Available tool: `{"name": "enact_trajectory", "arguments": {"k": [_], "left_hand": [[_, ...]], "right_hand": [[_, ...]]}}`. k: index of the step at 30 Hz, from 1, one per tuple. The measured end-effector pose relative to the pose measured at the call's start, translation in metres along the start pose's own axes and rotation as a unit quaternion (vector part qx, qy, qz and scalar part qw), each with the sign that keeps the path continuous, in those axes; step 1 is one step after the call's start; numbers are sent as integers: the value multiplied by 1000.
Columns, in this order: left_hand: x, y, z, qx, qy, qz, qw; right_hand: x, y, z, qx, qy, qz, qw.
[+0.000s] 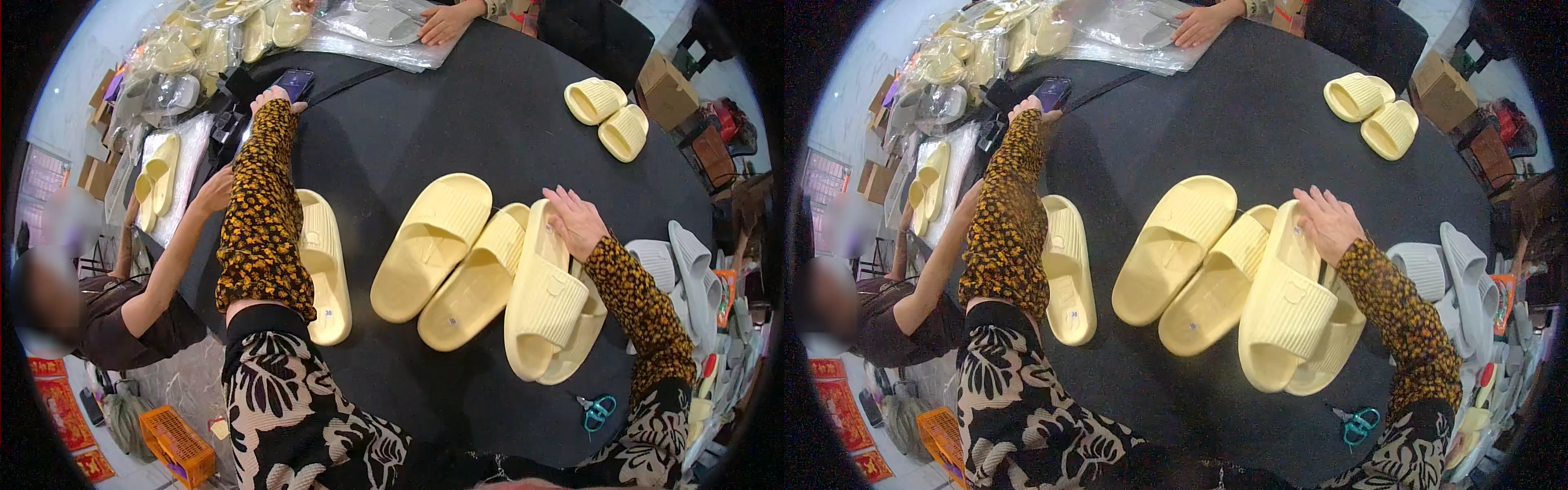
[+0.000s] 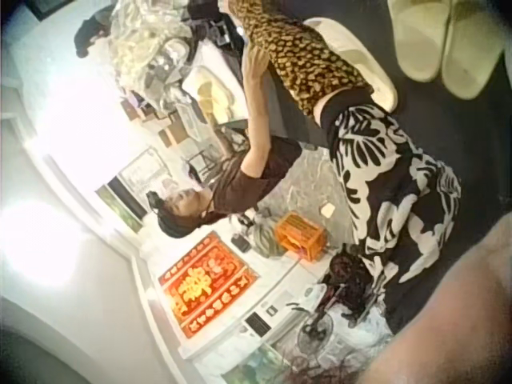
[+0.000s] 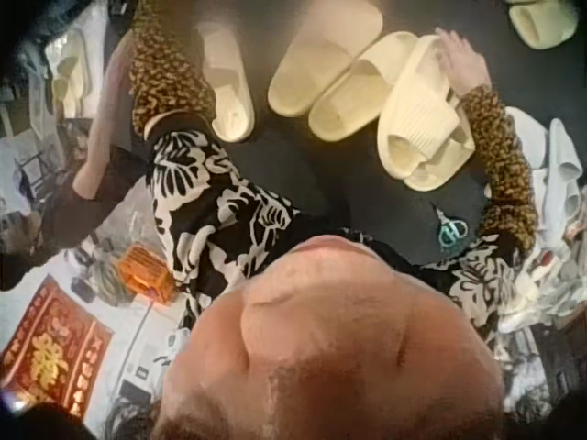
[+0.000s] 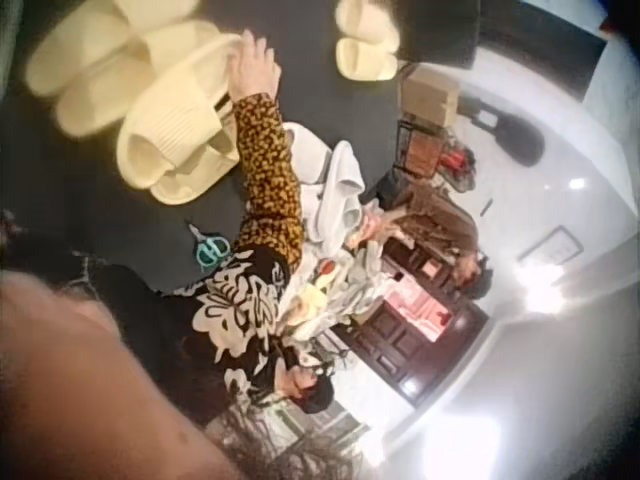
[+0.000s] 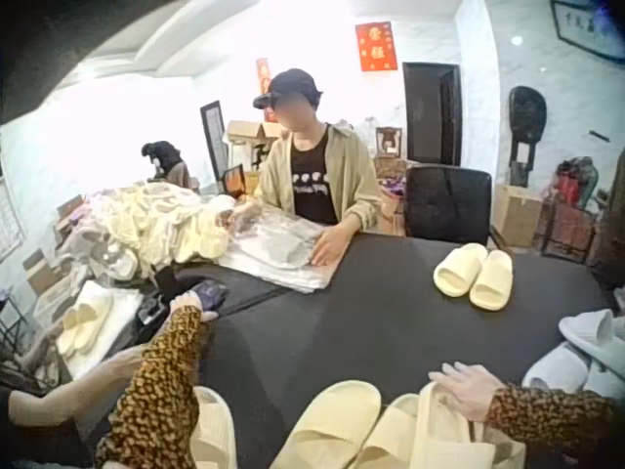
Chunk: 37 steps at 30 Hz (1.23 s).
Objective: The person cuts the connecting threads between pairs of slides using scissors and organizes the separated slides on the table.
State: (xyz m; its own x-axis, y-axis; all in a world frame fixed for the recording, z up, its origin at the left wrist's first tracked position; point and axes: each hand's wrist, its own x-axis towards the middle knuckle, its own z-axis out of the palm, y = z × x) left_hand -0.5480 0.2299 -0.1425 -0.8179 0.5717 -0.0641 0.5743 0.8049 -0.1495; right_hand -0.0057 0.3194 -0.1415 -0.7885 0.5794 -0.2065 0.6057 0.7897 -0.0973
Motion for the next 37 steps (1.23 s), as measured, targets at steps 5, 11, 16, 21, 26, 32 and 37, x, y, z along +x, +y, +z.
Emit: {"name": "enact_trajectory", "arguments": {"k": [5,11,16,21,26,32,37], "left_hand": [[-2,24,0,32,-53,-23,998],[7,36,3,16,-67,-45,997],[1,51,20,-5,-22,-55,998],[8,32,6,-42,31,-66,996],[-23,24,-29,-122,162,14,979],[-166,102,-34,-322,261,197,889],[-326,161,-46,-413,232,359,804]], "right_hand": [[-14,16,9,1,1,26,1000],[-15,21,12,-9,-11,20,1000],[-22,37,29,-27,30,0,999],[-19,31,22,-17,14,13,1000],[-8,15,12,25,-23,26,999],[-4,56,12,168,33,-89,981],[-31,10,-35,669,72,-95,733]]}}
